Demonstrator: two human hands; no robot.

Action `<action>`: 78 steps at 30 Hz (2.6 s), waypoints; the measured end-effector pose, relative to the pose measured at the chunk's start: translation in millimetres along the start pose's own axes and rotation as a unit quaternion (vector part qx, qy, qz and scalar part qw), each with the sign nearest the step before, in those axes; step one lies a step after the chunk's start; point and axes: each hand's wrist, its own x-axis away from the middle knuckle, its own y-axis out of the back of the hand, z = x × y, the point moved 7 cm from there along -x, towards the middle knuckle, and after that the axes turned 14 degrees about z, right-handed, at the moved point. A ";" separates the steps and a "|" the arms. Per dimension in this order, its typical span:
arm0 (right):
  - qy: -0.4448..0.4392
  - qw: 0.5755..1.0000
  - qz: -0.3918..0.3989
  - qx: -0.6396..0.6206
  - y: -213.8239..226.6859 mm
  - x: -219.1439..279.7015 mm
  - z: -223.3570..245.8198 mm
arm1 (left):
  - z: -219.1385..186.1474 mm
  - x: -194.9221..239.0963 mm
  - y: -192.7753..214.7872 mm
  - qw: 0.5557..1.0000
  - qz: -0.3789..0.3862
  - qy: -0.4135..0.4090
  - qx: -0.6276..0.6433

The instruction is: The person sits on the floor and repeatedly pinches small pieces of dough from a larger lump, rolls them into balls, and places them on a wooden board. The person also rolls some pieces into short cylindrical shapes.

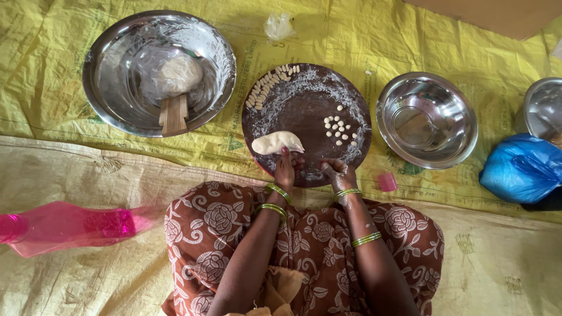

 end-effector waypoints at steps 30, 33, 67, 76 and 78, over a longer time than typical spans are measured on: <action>0.010 0.983 0.041 -0.180 -1.3 4.4 1.8 | 3.7 -2.8 -1.9 1.000 -0.007 0.007 0.012; 0.019 0.984 0.018 -0.175 -0.2 7.6 5.5 | 1.9 -1.5 -3.0 1.000 -0.004 -0.005 0.028; 0.151 0.836 -0.184 0.494 83.7 -46.8 61.1 | 8.3 -14.8 -16.5 0.997 0.007 -0.032 0.063; 0.008 0.936 -0.107 0.335 41.6 -50.0 48.2 | -29.2 6.1 11.0 0.973 -0.171 -0.125 0.092; 0.073 0.889 -0.024 0.451 -14.3 -55.3 59.0 | -34.0 10.8 10.3 0.972 -0.168 -0.131 0.096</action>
